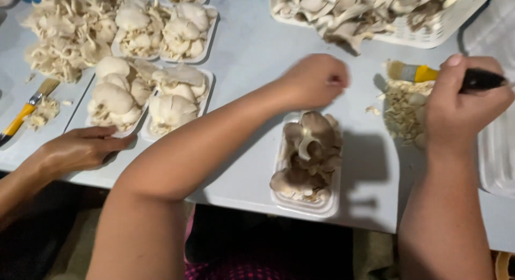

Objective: The person uses a brush to clean oyster mushrooms, picking them from a basket, brushing off debris, and placing them into a styrofoam container. The person repeats this process for multiple mushrooms, filling one container and then starting a second.

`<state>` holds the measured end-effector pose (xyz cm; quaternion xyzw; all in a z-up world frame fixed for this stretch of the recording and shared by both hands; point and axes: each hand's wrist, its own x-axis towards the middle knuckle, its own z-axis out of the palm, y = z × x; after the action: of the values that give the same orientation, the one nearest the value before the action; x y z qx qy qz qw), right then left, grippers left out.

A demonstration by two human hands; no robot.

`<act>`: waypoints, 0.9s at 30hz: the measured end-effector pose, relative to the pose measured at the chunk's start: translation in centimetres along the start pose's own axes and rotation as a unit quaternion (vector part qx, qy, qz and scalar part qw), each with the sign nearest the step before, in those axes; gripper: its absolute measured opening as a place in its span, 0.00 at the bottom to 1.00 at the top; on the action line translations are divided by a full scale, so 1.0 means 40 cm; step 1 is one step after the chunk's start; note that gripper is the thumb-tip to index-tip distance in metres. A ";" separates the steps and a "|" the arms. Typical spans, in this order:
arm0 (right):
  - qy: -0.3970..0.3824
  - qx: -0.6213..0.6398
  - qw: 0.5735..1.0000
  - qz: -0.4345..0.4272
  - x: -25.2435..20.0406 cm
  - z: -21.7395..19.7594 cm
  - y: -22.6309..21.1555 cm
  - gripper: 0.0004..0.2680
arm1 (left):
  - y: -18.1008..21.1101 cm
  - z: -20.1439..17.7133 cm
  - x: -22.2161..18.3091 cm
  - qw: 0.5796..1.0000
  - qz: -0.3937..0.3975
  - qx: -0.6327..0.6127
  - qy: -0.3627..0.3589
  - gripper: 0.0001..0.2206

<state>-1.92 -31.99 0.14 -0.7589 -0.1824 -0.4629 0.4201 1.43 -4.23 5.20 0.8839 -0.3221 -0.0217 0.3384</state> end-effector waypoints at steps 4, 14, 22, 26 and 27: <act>0.011 -0.068 0.996 -0.054 0.017 -0.013 -0.020 0.10 | 0.003 0.170 0.213 0.984 0.005 0.112 -0.138 0.22; 0.086 -0.047 0.995 0.000 0.034 -0.011 -0.046 0.09 | -0.072 0.288 0.354 0.960 -0.023 0.216 -0.177 0.12; 0.091 0.171 0.951 0.241 0.052 0.021 -0.105 0.08 | -0.051 0.023 0.144 0.985 -0.117 -0.110 -0.063 0.06; 0.052 0.170 0.952 0.248 0.026 0.039 -0.083 0.07 | -0.081 0.020 0.042 0.992 0.019 -0.077 0.100 0.08; 0.039 0.123 0.970 0.206 0.016 0.040 -0.077 0.08 | -0.072 0.011 0.009 0.991 -0.003 -0.065 0.116 0.07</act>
<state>-2.77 -29.00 1.78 -0.7040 -0.0612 -0.3691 0.6037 3.21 -3.07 3.18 0.8573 -0.2762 0.0586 0.4304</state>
